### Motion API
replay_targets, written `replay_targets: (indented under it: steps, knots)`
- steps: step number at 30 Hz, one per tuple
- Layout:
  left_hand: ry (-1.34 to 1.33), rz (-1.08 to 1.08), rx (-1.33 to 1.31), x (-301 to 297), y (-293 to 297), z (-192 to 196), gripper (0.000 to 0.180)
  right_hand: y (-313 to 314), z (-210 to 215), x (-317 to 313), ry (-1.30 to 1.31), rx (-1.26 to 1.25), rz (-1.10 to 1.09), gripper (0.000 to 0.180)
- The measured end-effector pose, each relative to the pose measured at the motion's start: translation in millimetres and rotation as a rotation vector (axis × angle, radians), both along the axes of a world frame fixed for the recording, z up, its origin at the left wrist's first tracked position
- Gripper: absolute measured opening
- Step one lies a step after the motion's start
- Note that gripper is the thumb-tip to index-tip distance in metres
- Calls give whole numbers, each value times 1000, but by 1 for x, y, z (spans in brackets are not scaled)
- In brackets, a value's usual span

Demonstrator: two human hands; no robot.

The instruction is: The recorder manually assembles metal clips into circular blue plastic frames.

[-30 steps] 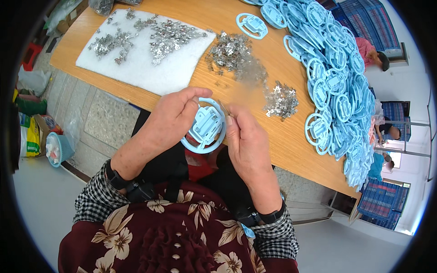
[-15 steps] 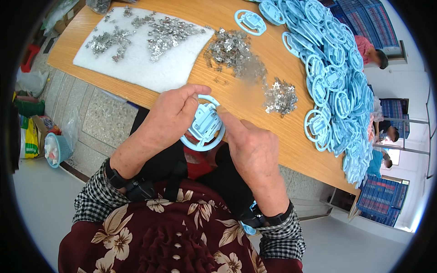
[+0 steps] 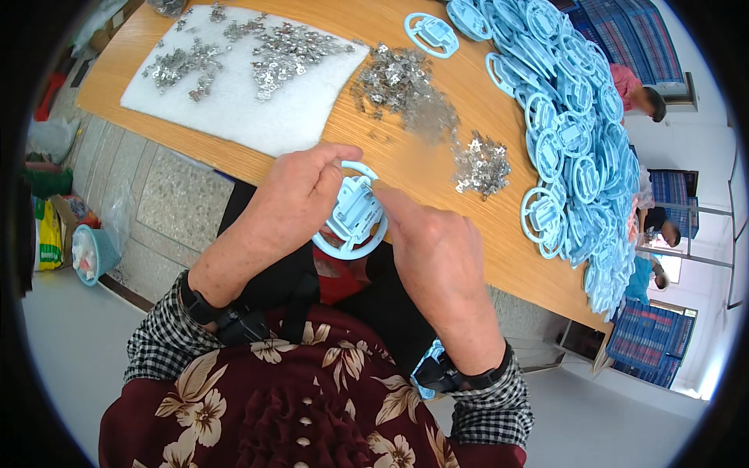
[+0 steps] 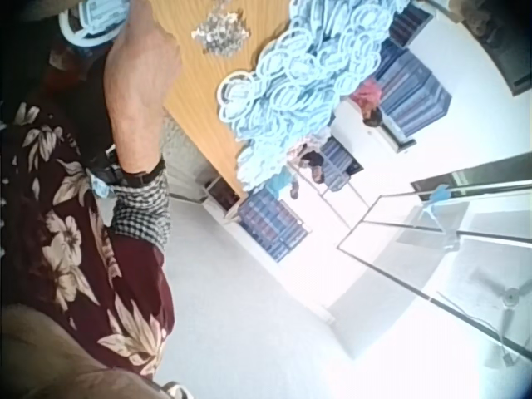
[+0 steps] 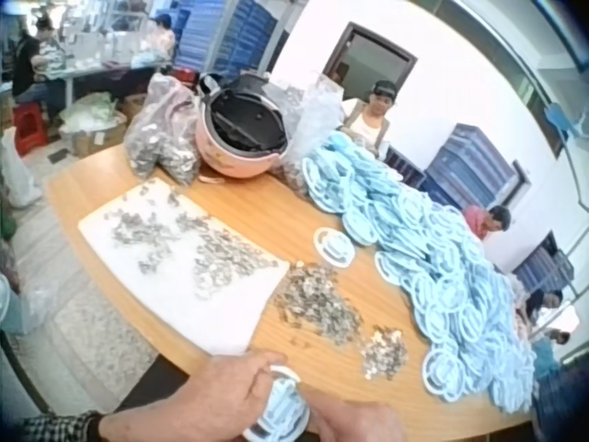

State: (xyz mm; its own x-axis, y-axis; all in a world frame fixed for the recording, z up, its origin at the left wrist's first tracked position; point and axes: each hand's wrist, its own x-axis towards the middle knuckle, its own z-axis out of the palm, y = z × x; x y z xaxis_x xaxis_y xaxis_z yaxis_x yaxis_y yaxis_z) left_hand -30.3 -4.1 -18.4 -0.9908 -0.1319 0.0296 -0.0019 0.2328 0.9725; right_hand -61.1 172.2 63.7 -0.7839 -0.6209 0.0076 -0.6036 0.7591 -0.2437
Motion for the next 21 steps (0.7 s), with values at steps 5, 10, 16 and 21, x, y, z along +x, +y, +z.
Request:
replay_targets:
  steps: [5,10,16,21]
  knots:
    - [-59,-43,-2,-4,0,1,36,-16,24,-19,-8,269,117,15]
    - [-95,-10,-43,-7,-2,-1,37,-28,33,-36,-34,332,227,14]
    - [-51,-6,-66,-8,1,-5,38,-8,24,-44,-186,149,162,20]
    - [-52,-15,-83,-6,0,0,39,-7,23,-50,-219,135,208,21]
